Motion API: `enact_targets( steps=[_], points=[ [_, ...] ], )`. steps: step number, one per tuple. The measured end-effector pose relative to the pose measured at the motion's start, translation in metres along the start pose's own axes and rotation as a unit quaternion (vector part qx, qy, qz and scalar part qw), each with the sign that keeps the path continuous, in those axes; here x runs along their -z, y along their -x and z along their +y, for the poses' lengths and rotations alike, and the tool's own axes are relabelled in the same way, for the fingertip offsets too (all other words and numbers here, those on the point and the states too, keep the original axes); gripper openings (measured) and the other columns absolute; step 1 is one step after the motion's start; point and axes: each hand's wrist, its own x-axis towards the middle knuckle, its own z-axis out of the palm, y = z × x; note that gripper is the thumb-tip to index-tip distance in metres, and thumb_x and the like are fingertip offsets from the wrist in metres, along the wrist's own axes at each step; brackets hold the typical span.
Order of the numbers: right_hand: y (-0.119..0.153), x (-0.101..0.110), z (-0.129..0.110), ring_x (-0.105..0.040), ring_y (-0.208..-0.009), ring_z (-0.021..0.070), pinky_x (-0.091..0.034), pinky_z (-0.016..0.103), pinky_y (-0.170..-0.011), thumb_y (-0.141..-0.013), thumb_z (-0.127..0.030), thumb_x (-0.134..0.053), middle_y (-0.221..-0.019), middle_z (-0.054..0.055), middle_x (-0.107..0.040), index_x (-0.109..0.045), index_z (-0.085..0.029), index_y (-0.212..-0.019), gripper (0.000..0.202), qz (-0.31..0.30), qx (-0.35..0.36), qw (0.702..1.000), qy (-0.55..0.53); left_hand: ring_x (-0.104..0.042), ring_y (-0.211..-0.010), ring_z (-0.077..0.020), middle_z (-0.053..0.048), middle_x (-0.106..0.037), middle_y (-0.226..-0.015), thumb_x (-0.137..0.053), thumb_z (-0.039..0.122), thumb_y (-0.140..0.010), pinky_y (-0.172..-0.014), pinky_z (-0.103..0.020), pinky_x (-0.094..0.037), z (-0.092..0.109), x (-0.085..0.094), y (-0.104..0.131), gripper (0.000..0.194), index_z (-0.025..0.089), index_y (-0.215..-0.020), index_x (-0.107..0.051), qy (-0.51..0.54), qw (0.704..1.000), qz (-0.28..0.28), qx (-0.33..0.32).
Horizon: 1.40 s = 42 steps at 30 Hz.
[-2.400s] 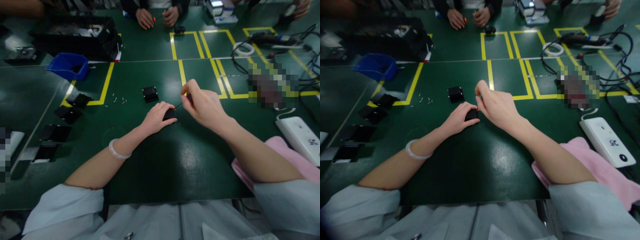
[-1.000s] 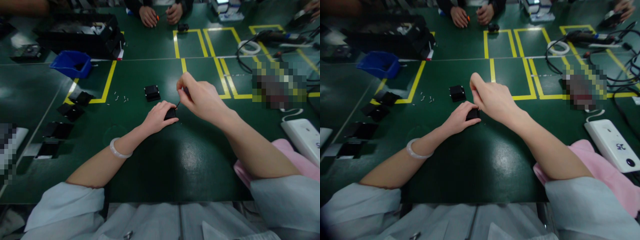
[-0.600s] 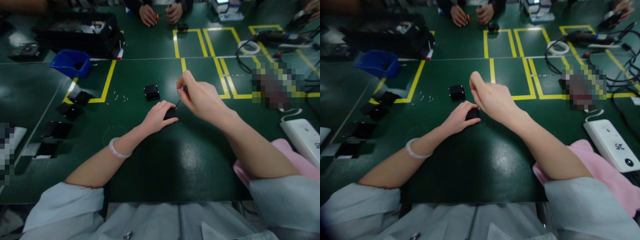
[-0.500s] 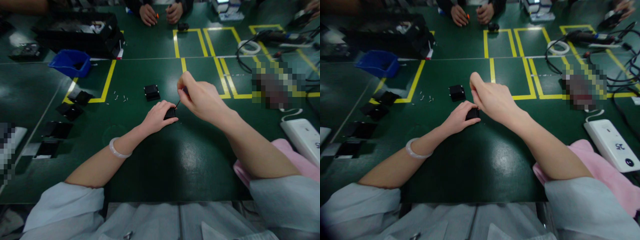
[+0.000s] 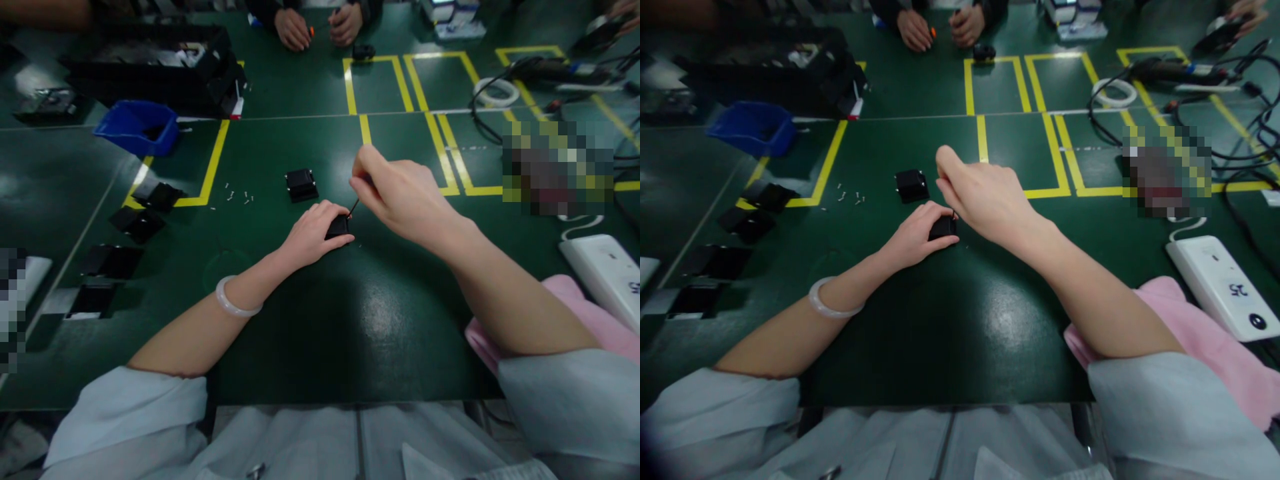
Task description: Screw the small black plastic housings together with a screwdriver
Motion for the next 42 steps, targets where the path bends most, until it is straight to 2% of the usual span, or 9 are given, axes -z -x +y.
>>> enact_targets(
  steps=[3, 9, 16, 22, 28, 35, 42],
  points=[
    [-0.0005, 0.0007, 0.0001, -0.065, -0.071, 0.0213, -0.038, 0.028, -0.061, -0.103, -0.035, -0.036, -0.081, 0.006, -0.069, -0.059, -0.017, -0.117, 0.032, -0.006, -0.002, 1.0, 0.01, -0.058, -0.112, -0.0279, -0.011, -0.062, -0.121, -0.063, 0.049, -0.094, -0.099, -0.042, -0.046, -0.0002, -0.0001, 0.0, 0.042, 0.019, -0.121, -0.058, 0.003, 1.0, 0.002, 0.0],
    [-0.0002, 0.0043, -0.0031, -0.067, -0.075, 0.023, -0.037, 0.03, -0.062, -0.102, -0.026, -0.033, -0.086, 0.008, -0.071, -0.055, -0.014, -0.127, 0.036, -0.031, -0.014, 0.999, 0.002, -0.058, -0.111, -0.0276, -0.011, -0.062, -0.121, -0.064, 0.047, -0.093, -0.098, -0.041, -0.046, 0.0002, -0.0005, -0.0005, 0.041, 0.017, -0.121, -0.058, -0.001, 1.0, 0.005, -0.005],
    [0.0003, 0.0072, -0.0023, -0.068, -0.078, 0.0247, -0.038, 0.03, -0.064, -0.104, -0.035, -0.032, -0.086, 0.008, -0.07, -0.059, -0.014, -0.123, 0.039, -0.043, -0.011, 0.999, 0.02, -0.058, -0.112, -0.0278, -0.011, -0.063, -0.121, -0.063, 0.049, -0.093, -0.099, -0.042, -0.046, -0.0004, -0.0006, 0.0, 0.041, 0.018, -0.121, -0.058, 0.006, 1.0, 0.005, -0.002],
    [0.0, 0.0039, -0.002, -0.066, -0.074, 0.0237, -0.036, 0.031, -0.062, -0.1, -0.025, -0.036, -0.085, 0.007, -0.07, -0.054, -0.013, -0.13, 0.037, -0.027, -0.008, 1.0, -0.013, -0.058, -0.111, -0.0275, -0.01, -0.062, -0.121, -0.063, 0.049, -0.093, -0.098, -0.042, -0.046, 0.0, -0.0004, -0.0002, 0.04, 0.019, -0.121, -0.058, 0.001, 1.0, 0.003, 0.0],
    [-0.0003, 0.0046, -0.0017, -0.065, -0.074, 0.0222, -0.038, 0.03, -0.064, -0.103, -0.034, -0.036, -0.083, 0.006, -0.069, -0.058, -0.016, -0.121, 0.034, -0.029, -0.004, 1.0, -0.001, -0.058, -0.113, -0.0278, -0.011, -0.062, -0.121, -0.062, 0.049, -0.094, -0.1, -0.042, -0.046, -0.0005, -0.0005, -0.0001, 0.042, 0.018, -0.121, -0.058, 0.005, 1.0, 0.005, -0.003],
    [-0.0004, 0.0071, -0.0047, -0.067, -0.077, 0.0243, -0.036, 0.031, -0.062, -0.103, -0.027, -0.033, -0.087, 0.008, -0.071, -0.056, -0.013, -0.128, 0.037, -0.044, -0.014, 0.999, -0.01, -0.058, -0.112, -0.0279, -0.011, -0.062, -0.122, -0.063, 0.046, -0.094, -0.097, -0.042, -0.047, 0.0011, 0.0007, -0.0002, 0.04, 0.018, -0.122, -0.058, -0.004, 1.0, -0.001, 0.003],
    [-0.0006, 0.0065, -0.0018, -0.066, -0.077, 0.0231, -0.036, 0.029, -0.064, -0.103, -0.034, -0.035, -0.086, 0.007, -0.071, -0.059, -0.016, -0.122, 0.036, -0.038, -0.007, 0.999, 0.004, -0.059, -0.113, -0.0277, -0.011, -0.062, -0.121, -0.063, 0.048, -0.094, -0.1, -0.043, -0.046, -0.0021, -0.002, 0.0, 0.041, 0.018, -0.122, -0.057, -0.003, 1.0, 0.007, -0.008]
  ],
)
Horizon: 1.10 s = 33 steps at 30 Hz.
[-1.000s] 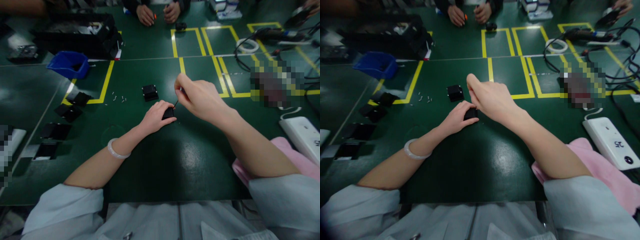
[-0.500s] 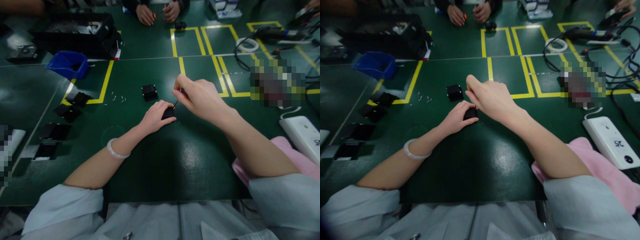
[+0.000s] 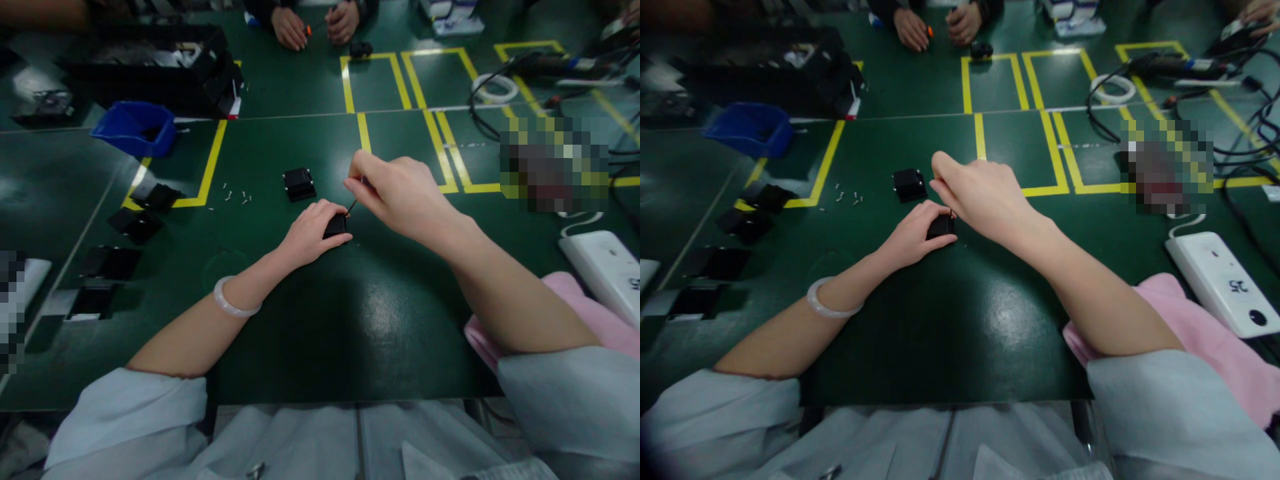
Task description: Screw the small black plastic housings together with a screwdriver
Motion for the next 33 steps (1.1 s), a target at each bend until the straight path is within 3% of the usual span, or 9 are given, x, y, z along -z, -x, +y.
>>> enact_targets(
  steps=[6, 12, 18, 25, 33],
  points=[
    [0.0001, 0.0001, -0.0019, -0.066, -0.076, 0.0236, -0.035, 0.032, -0.063, -0.102, -0.026, -0.033, -0.087, 0.008, -0.071, -0.056, -0.013, -0.128, 0.038, -0.002, -0.004, 1.0, -0.017, -0.058, -0.113, -0.0281, -0.011, -0.062, -0.121, -0.063, 0.048, -0.093, -0.099, -0.043, -0.047, 0.0034, 0.0026, -0.0003, 0.04, 0.018, -0.121, -0.058, -0.004, 1.0, -0.009, 0.014],
    [0.0006, 0.0017, -0.0013, -0.064, -0.076, 0.0229, -0.037, 0.032, -0.066, -0.104, -0.034, -0.033, -0.087, 0.008, -0.07, -0.059, -0.015, -0.123, 0.038, -0.011, -0.005, 1.0, -0.002, -0.059, -0.113, -0.0285, -0.012, -0.062, -0.121, -0.063, 0.048, -0.093, -0.1, -0.042, -0.046, 0.0021, 0.0019, -0.0002, 0.044, 0.016, -0.122, -0.059, 0.002, 1.0, -0.004, 0.004],
    [0.0009, 0.001, -0.0014, -0.062, -0.074, 0.0219, -0.038, 0.032, -0.067, -0.099, -0.025, -0.035, -0.087, 0.008, -0.07, -0.054, -0.014, -0.13, 0.038, -0.003, -0.008, 0.999, -0.032, -0.058, -0.112, -0.0281, -0.011, -0.062, -0.122, -0.062, 0.05, -0.094, -0.098, -0.042, -0.047, 0.0017, 0.0019, -0.0002, 0.042, 0.019, -0.12, -0.058, 0.001, 1.0, -0.005, 0.009],
    [0.0015, 0.0014, 0.0004, -0.061, -0.075, 0.021, -0.039, 0.031, -0.069, -0.103, -0.037, -0.036, -0.086, 0.007, -0.069, -0.061, -0.018, -0.117, 0.034, 0.004, -0.001, 0.999, -0.033, -0.058, -0.113, -0.028, -0.011, -0.062, -0.122, -0.062, 0.05, -0.093, -0.101, -0.042, -0.046, 0.002, 0.0025, -0.0005, 0.042, 0.018, -0.121, -0.057, 0.007, 1.0, -0.009, 0.01],
    [0.001, 0.0025, -0.0015, -0.062, -0.077, 0.0217, -0.036, 0.032, -0.068, -0.101, -0.026, -0.033, -0.091, 0.009, -0.071, -0.058, -0.015, -0.127, 0.038, -0.01, -0.011, 0.999, -0.033, -0.058, -0.111, -0.0281, -0.011, -0.062, -0.121, -0.063, 0.049, -0.093, -0.098, -0.042, -0.046, 0.0012, 0.0015, -0.0005, 0.042, 0.017, -0.121, -0.058, -0.002, 1.0, -0.005, 0.006]
  ],
)
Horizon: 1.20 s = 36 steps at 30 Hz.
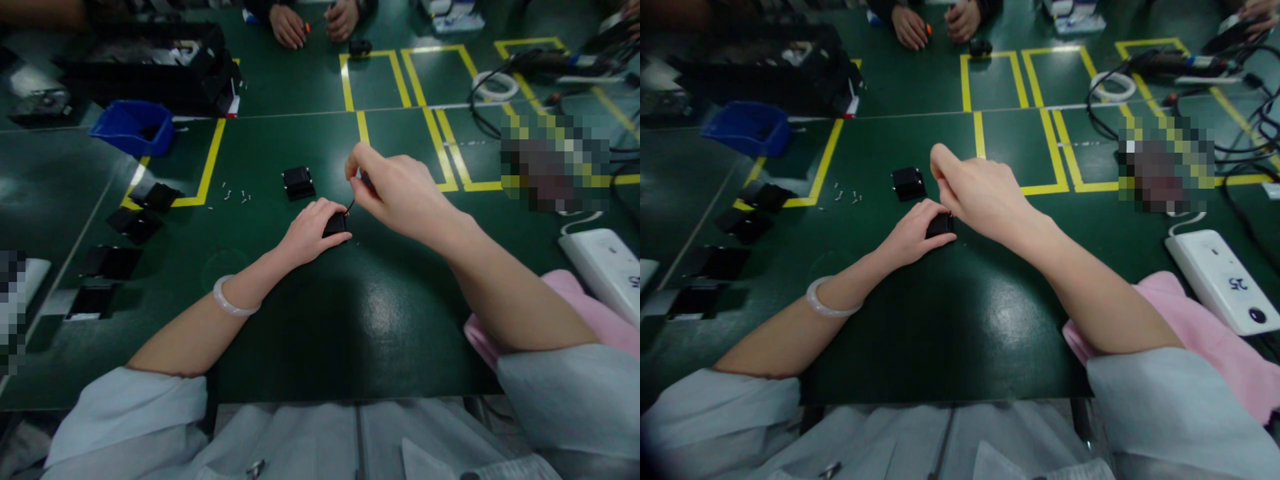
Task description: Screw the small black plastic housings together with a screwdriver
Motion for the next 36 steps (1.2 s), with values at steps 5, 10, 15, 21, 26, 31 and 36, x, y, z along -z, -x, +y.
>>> enact_targets(
  steps=[5, 10, 15, 21, 26, 31, 36],
  points=[
    [0.0002, -0.0007, 0.0012, -0.063, -0.077, 0.0225, -0.035, 0.031, -0.066, -0.103, -0.037, -0.035, -0.087, 0.007, -0.07, -0.062, -0.018, -0.118, 0.036, 0.007, 0.006, 1.0, 0.011, -0.058, -0.113, -0.0277, -0.011, -0.062, -0.122, -0.062, 0.049, -0.094, -0.101, -0.042, -0.046, 0.0006, 0.0009, 0.0001, 0.042, 0.018, -0.122, -0.058, 0.007, 1.0, -0.003, 0.0],
    [0.0003, -0.001, 0.001, -0.062, -0.075, 0.0224, -0.037, 0.032, -0.067, -0.101, -0.028, -0.033, -0.088, 0.008, -0.071, -0.058, -0.016, -0.127, 0.037, 0.003, 0.005, 1.0, 0.014, -0.058, -0.112, -0.0279, -0.011, -0.062, -0.121, -0.062, 0.049, -0.094, -0.099, -0.042, -0.046, 0.0, 0.0006, 0.0002, 0.042, 0.018, -0.122, -0.058, 0.002, 1.0, -0.004, 0.002],
    [0.0007, -0.0002, 0.0001, -0.064, -0.078, 0.0238, -0.036, 0.033, -0.067, -0.103, -0.033, -0.033, -0.089, 0.008, -0.071, -0.06, -0.017, -0.123, 0.037, 0.001, 0.004, 1.0, 0.013, -0.058, -0.113, -0.028, -0.011, -0.062, -0.122, -0.062, 0.05, -0.094, -0.1, -0.042, -0.046, -0.001, 0.0001, 0.0, 0.043, 0.018, -0.122, -0.058, 0.003, 1.0, -0.003, 0.0],
    [-0.0002, 0.0001, -0.0002, -0.064, -0.08, 0.0237, -0.036, 0.032, -0.067, -0.102, -0.029, -0.033, -0.093, 0.009, -0.071, -0.055, -0.015, -0.132, 0.039, -0.009, -0.005, 1.0, 0.009, -0.058, -0.112, -0.0282, -0.011, -0.062, -0.121, -0.062, 0.049, -0.094, -0.099, -0.042, -0.046, 0.0017, 0.0017, 0.0001, 0.042, 0.018, -0.122, -0.058, 0.004, 1.0, -0.008, 0.006],
    [0.0, -0.0017, 0.0007, -0.065, -0.082, 0.0238, -0.039, 0.033, -0.07, -0.101, -0.029, -0.035, -0.094, 0.009, -0.071, -0.055, -0.016, -0.129, 0.037, -0.004, -0.002, 1.0, -0.008, -0.057, -0.113, -0.0282, -0.011, -0.062, -0.122, -0.062, 0.05, -0.093, -0.1, -0.042, -0.046, 0.0016, 0.001, -0.0005, 0.042, 0.019, -0.121, -0.058, 0.003, 1.0, -0.007, 0.007],
    [0.0003, -0.0007, 0.0001, -0.065, -0.082, 0.0253, -0.039, 0.034, -0.071, -0.103, -0.036, -0.035, -0.089, 0.008, -0.07, -0.059, -0.017, -0.122, 0.036, -0.012, -0.005, 1.0, 0.008, -0.057, -0.114, -0.0283, -0.011, -0.062, -0.122, -0.062, 0.049, -0.093, -0.102, -0.042, -0.045, 0.0009, 0.0004, -0.0004, 0.042, 0.019, -0.122, -0.058, 0.009, 1.0, -0.004, 0.003],
    [0.0005, 0.0002, 0.0, -0.064, -0.079, 0.0229, -0.035, 0.032, -0.066, -0.102, -0.027, -0.033, -0.092, 0.008, -0.072, -0.057, -0.015, -0.131, 0.039, -0.008, 0.007, 1.0, -0.002, -0.057, -0.113, -0.0285, -0.011, -0.062, -0.122, -0.062, 0.049, -0.093, -0.1, -0.042, -0.046, 0.0015, 0.0008, -0.0001, 0.042, 0.018, -0.121, -0.058, 0.002, 1.0, -0.008, 0.009]
  ],
)
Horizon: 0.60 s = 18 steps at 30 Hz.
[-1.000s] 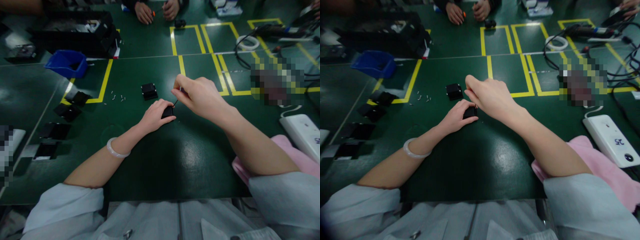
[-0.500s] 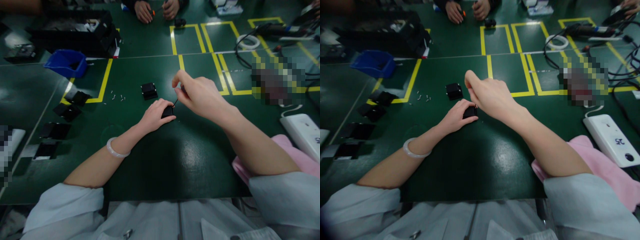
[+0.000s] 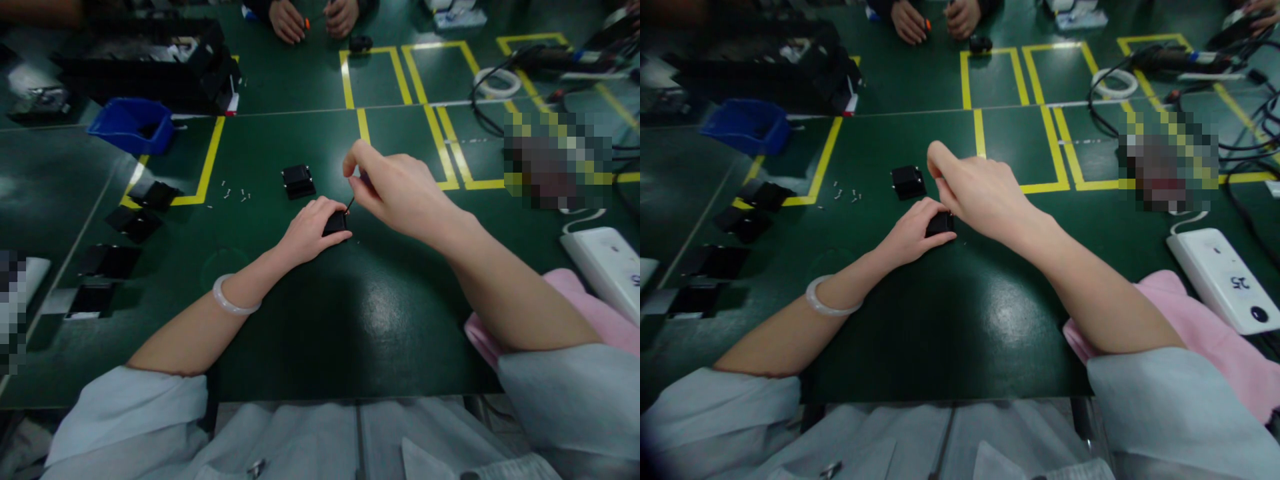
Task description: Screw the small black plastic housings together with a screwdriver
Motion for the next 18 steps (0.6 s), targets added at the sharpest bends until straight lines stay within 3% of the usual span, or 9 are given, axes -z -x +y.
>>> enact_targets(
  steps=[5, 12, 18],
  points=[
    [-0.0003, -0.0016, 0.0021, -0.065, -0.081, 0.024, -0.033, 0.033, -0.066, -0.104, -0.038, -0.034, -0.089, 0.007, -0.071, -0.06, -0.017, -0.124, 0.039, 0.004, -0.002, 1.0, 0.003, -0.057, -0.114, -0.0284, -0.012, -0.062, -0.122, -0.062, 0.048, -0.094, -0.101, -0.042, -0.045, 0.0, 0.0005, 0.0, 0.042, 0.017, -0.122, -0.058, 0.005, 1.0, 0.0, -0.005],
    [0.0005, -0.0018, 0.0017, -0.064, -0.078, 0.0216, -0.033, 0.032, -0.066, -0.103, -0.029, -0.032, -0.089, 0.007, -0.07, -0.057, -0.017, -0.128, 0.037, 0.006, 0.012, 1.0, -0.003, -0.058, -0.113, -0.0287, -0.012, -0.062, -0.123, -0.062, 0.049, -0.094, -0.099, -0.042, -0.046, 0.0001, 0.0008, -0.0001, 0.042, 0.017, -0.122, -0.058, 0.001, 1.0, -0.002, -0.004],
    [0.0, -0.001, 0.0018, -0.064, -0.081, 0.023, -0.034, 0.032, -0.068, -0.104, -0.039, -0.037, -0.086, 0.007, -0.069, -0.062, -0.018, -0.118, 0.035, -0.001, -0.002, 1.0, 0.004, -0.057, -0.113, -0.0285, -0.012, -0.062, -0.122, -0.063, 0.049, -0.093, -0.103, -0.043, -0.045, -0.0018, -0.0011, -0.0006, 0.043, 0.017, -0.122, -0.058, 0.003, 1.0, 0.003, -0.01]
  ],
)
